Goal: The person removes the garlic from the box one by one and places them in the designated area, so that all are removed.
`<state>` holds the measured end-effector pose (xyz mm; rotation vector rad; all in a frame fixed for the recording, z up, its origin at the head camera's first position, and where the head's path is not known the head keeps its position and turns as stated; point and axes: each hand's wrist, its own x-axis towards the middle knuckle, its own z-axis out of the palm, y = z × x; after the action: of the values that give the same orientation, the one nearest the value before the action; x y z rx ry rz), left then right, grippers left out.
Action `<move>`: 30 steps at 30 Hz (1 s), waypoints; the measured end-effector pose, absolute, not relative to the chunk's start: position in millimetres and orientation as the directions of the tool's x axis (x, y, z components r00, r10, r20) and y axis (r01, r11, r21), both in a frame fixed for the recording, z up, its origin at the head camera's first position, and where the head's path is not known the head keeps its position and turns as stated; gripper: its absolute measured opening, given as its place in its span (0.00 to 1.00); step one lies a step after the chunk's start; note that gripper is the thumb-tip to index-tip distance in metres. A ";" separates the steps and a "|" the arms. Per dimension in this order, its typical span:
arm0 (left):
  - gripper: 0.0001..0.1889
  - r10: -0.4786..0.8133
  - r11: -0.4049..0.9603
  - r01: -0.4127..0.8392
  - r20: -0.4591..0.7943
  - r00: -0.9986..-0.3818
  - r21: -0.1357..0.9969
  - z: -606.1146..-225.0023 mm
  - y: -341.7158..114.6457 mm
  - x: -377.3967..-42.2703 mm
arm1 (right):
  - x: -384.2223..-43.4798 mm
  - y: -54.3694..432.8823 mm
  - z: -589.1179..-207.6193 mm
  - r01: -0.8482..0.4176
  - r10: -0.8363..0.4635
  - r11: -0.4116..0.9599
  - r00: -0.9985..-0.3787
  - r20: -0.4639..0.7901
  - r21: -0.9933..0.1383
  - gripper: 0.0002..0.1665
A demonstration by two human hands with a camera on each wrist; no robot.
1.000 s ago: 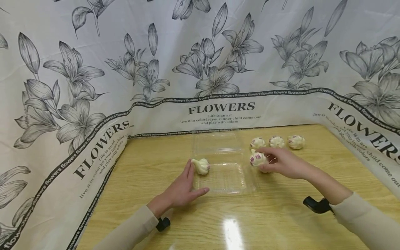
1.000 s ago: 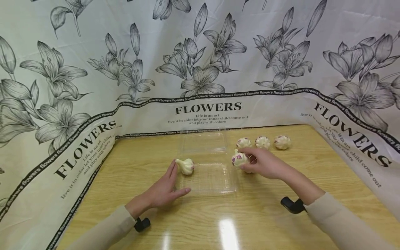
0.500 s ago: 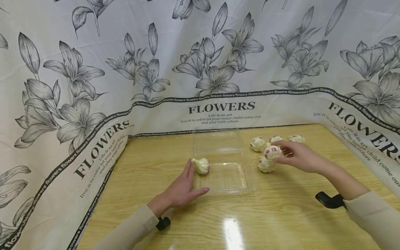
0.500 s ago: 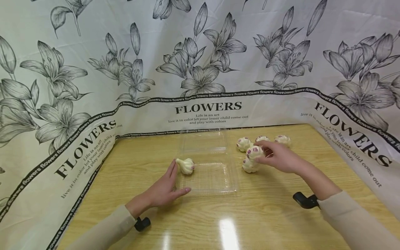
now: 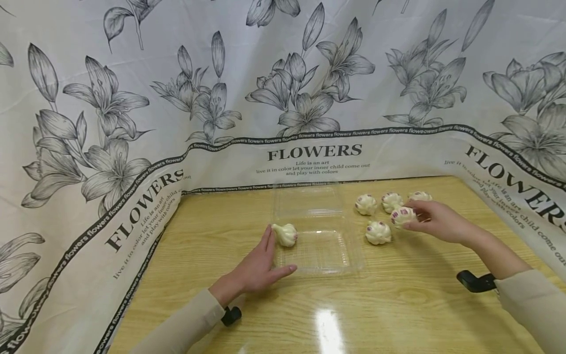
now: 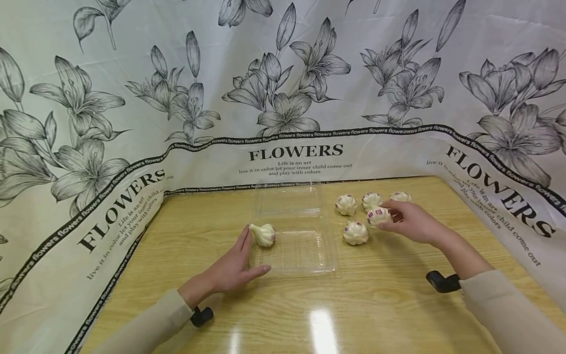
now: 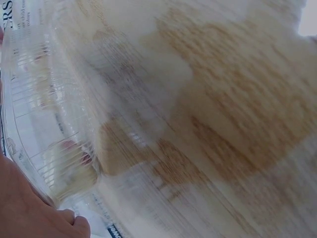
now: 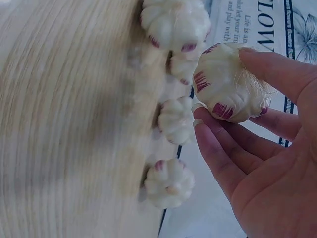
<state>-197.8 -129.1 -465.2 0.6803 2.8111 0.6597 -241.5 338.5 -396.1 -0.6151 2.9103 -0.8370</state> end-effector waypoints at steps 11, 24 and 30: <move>0.62 0.466 0.804 0.390 -0.068 -0.882 0.449 -465.8 -129.2 -198.3 | -247.0 349.8 -411.3 -0.331 -0.368 0.774 -0.929 0.041 -0.539 0.37; 0.62 0.468 0.799 0.388 -0.072 -0.881 0.459 -462.9 -128.3 -196.4 | -256.6 364.1 -439.5 -0.287 -0.361 0.789 -0.932 -0.033 -0.543 0.38; 0.61 0.467 0.802 0.390 -0.069 -0.881 0.452 -462.8 -128.2 -197.3 | -260.1 367.2 -443.0 -0.276 -0.370 0.793 -0.926 -0.069 -0.543 0.41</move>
<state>-197.3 -128.2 -462.8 0.6749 2.8119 0.6484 -260.1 367.2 -443.0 -0.5105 2.8102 -0.8112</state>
